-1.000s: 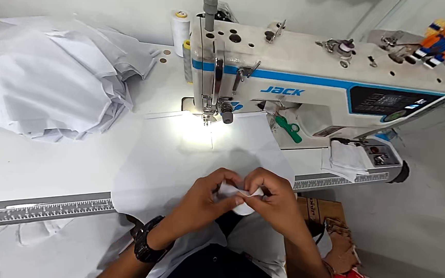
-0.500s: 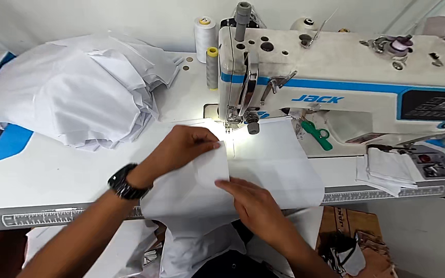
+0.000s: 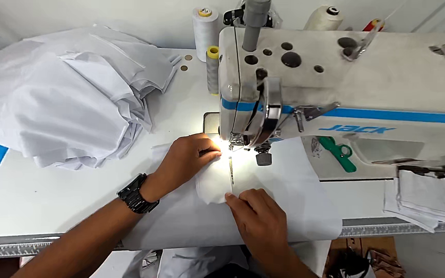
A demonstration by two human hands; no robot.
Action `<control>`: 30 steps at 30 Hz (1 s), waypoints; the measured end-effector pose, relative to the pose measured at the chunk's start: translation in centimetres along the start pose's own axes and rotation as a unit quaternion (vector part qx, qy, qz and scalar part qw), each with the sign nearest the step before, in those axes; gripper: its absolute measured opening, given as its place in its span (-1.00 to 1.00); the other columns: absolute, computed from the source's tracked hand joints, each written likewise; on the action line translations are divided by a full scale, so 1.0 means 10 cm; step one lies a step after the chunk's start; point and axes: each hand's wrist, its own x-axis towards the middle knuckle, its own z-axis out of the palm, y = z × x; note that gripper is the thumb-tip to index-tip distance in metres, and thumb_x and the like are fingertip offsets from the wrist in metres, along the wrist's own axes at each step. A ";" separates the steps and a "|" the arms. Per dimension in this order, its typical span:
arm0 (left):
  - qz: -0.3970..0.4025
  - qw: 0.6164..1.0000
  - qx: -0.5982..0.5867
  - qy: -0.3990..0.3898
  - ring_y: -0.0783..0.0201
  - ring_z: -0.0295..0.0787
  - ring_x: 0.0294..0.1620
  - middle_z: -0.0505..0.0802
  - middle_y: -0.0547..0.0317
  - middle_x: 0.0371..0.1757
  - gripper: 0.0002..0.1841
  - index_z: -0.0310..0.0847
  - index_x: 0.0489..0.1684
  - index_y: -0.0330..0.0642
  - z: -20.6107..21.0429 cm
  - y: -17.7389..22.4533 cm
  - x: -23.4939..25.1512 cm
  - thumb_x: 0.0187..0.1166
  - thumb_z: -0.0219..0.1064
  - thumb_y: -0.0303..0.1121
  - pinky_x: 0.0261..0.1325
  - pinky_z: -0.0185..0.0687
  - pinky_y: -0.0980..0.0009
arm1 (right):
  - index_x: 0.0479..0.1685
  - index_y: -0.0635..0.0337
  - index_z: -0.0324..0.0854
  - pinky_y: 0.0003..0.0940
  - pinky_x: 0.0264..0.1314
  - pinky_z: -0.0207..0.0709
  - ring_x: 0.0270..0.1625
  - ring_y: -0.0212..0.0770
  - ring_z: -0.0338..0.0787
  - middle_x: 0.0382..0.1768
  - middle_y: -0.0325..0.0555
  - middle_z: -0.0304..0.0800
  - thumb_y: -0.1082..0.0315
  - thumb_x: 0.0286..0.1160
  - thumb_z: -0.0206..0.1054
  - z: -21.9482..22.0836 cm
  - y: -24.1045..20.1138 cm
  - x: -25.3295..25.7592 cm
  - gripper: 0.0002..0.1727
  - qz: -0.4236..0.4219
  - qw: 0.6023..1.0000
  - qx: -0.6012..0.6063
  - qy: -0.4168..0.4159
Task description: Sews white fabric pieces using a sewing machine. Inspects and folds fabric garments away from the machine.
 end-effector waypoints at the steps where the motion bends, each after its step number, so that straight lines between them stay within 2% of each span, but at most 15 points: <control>1: -0.003 1.000 0.007 0.004 0.52 0.72 -0.32 0.81 0.39 -0.34 -0.95 0.87 -0.30 -0.02 0.01 0.02 0.02 0.50 0.48 -0.33 -0.22 0.61 0.51 | -0.12 -0.06 0.91 -0.44 -0.35 0.56 -0.31 -0.28 0.71 -0.39 -0.28 0.72 0.31 0.51 0.40 0.01 0.02 0.00 -0.83 0.001 1.000 -0.004 -0.003; 3: -0.004 1.000 0.022 0.009 0.50 0.72 -0.30 0.81 0.38 -0.33 -0.94 0.87 -0.31 0.00 0.04 0.01 0.05 0.49 0.49 -0.31 -0.22 0.60 0.48 | -0.12 -0.05 0.91 -0.45 -0.36 0.55 -0.31 -0.28 0.70 -0.39 -0.28 0.73 0.31 0.52 0.39 0.02 0.05 0.01 -0.83 0.001 1.000 0.000 -0.009; 8: -0.008 0.999 0.022 0.024 0.55 0.71 -0.31 0.81 0.40 -0.36 -0.92 0.87 -0.35 0.00 0.06 0.01 0.03 0.47 0.50 -0.28 -0.21 0.58 0.55 | -0.14 -0.04 0.90 -0.44 -0.35 0.56 -0.31 -0.28 0.72 -0.38 -0.27 0.74 0.30 0.52 0.38 0.03 0.05 -0.01 -0.84 0.010 1.000 0.010 -0.012; 16: -0.010 0.999 0.043 0.025 0.46 0.74 -0.31 0.82 0.35 -0.33 -0.92 0.85 -0.33 -0.01 0.10 0.02 0.02 0.49 0.50 -0.27 -0.24 0.60 0.43 | -0.14 -0.01 0.91 -0.45 -0.33 0.55 -0.31 -0.28 0.71 -0.38 -0.27 0.75 0.29 0.51 0.36 0.04 0.04 -0.02 -0.82 0.011 1.000 -0.003 -0.010; 19: 0.025 0.996 0.077 0.032 0.30 0.77 -0.24 0.81 0.20 -0.23 -0.87 0.84 -0.20 -0.10 0.14 0.02 0.01 0.54 0.44 -0.26 -0.21 0.66 0.33 | -0.13 0.00 0.91 -0.45 -0.33 0.55 -0.32 -0.28 0.70 -0.38 -0.27 0.75 0.30 0.50 0.36 0.03 0.03 -0.02 -0.81 0.011 1.000 -0.008 -0.011; 21: 0.073 0.991 0.110 0.038 0.14 0.76 -0.09 0.78 0.07 -0.14 -0.83 0.84 -0.12 -0.17 0.15 0.05 0.01 0.59 0.38 -0.29 -0.03 0.68 0.26 | -0.13 0.00 0.91 -0.46 -0.33 0.55 -0.32 -0.28 0.71 -0.38 -0.27 0.76 0.30 0.49 0.36 0.03 0.03 -0.02 -0.81 0.009 1.000 -0.010 -0.010; 22: 0.101 0.987 0.123 0.039 0.07 0.73 -0.04 0.77 0.02 -0.12 -0.84 0.84 -0.14 -0.18 0.15 0.06 0.02 0.61 0.35 -0.34 0.02 0.64 0.20 | -0.14 -0.01 0.91 -0.46 -0.34 0.54 -0.32 -0.29 0.71 -0.38 -0.27 0.76 0.31 0.48 0.36 0.03 0.03 -0.02 -0.81 0.009 1.000 -0.012 -0.011; 24: 0.153 0.975 0.157 0.036 -0.01 0.72 -0.02 0.80 -0.02 -0.14 -0.84 0.85 -0.21 -0.21 0.14 0.09 0.02 0.59 0.30 -0.45 -0.02 0.56 0.13 | -0.14 -0.02 0.91 -0.46 -0.34 0.54 -0.32 -0.29 0.71 -0.38 -0.28 0.76 0.31 0.47 0.36 0.03 0.03 -0.02 -0.81 0.008 1.000 -0.014 -0.012; 26: 0.176 0.964 0.197 0.014 -0.03 0.78 0.02 0.85 -0.04 -0.09 -0.80 0.83 -0.14 -0.27 0.14 0.14 -0.03 0.61 0.24 -0.52 0.01 0.63 0.13 | -0.14 -0.02 0.91 -0.44 -0.34 0.55 -0.31 -0.27 0.71 -0.36 -0.26 0.75 0.31 0.48 0.35 0.02 0.03 -0.01 -0.81 0.006 1.000 -0.016 -0.020; 27: 0.174 0.960 0.217 -0.001 -0.06 0.80 0.02 0.85 -0.09 -0.07 -0.78 0.81 -0.07 -0.32 0.15 0.18 -0.07 0.65 0.19 -0.49 0.01 0.68 0.11 | -0.10 -0.02 0.91 -0.42 -0.32 0.56 -0.28 -0.25 0.71 -0.33 -0.24 0.75 0.30 0.50 0.35 0.01 0.04 -0.01 -0.80 0.000 0.999 -0.016 -0.034; 28: 0.160 0.958 0.237 -0.016 -0.07 0.81 0.06 0.85 -0.12 -0.01 -0.71 0.78 0.02 -0.34 0.16 0.23 -0.14 0.73 0.14 -0.37 0.06 0.71 0.10 | -0.04 -0.05 0.89 -0.39 -0.24 0.58 -0.19 -0.22 0.73 -0.26 -0.23 0.76 0.25 0.55 0.33 -0.02 0.06 0.00 -0.78 -0.011 0.998 -0.016 -0.055; 29: 0.137 0.958 0.252 -0.030 -0.08 0.80 0.16 0.84 -0.15 0.12 -0.59 0.75 0.16 -0.34 0.17 0.29 -0.23 0.78 0.07 -0.21 0.17 0.68 0.06 | 0.03 -0.09 0.87 -0.32 -0.10 0.60 -0.06 -0.18 0.74 -0.15 -0.22 0.77 0.15 0.62 0.30 -0.06 0.11 0.01 -0.75 -0.027 0.996 -0.018 -0.077; 30: 0.106 0.959 0.258 -0.051 -0.09 0.72 0.35 0.78 -0.15 0.32 -0.47 0.68 0.34 -0.30 0.18 0.33 -0.34 0.80 -0.02 -0.06 0.36 0.59 -0.02 | 0.11 -0.16 0.85 -0.21 0.13 0.61 0.15 -0.14 0.73 0.03 -0.22 0.80 0.02 0.67 0.25 -0.11 0.17 0.01 -0.69 -0.045 0.993 -0.020 -0.103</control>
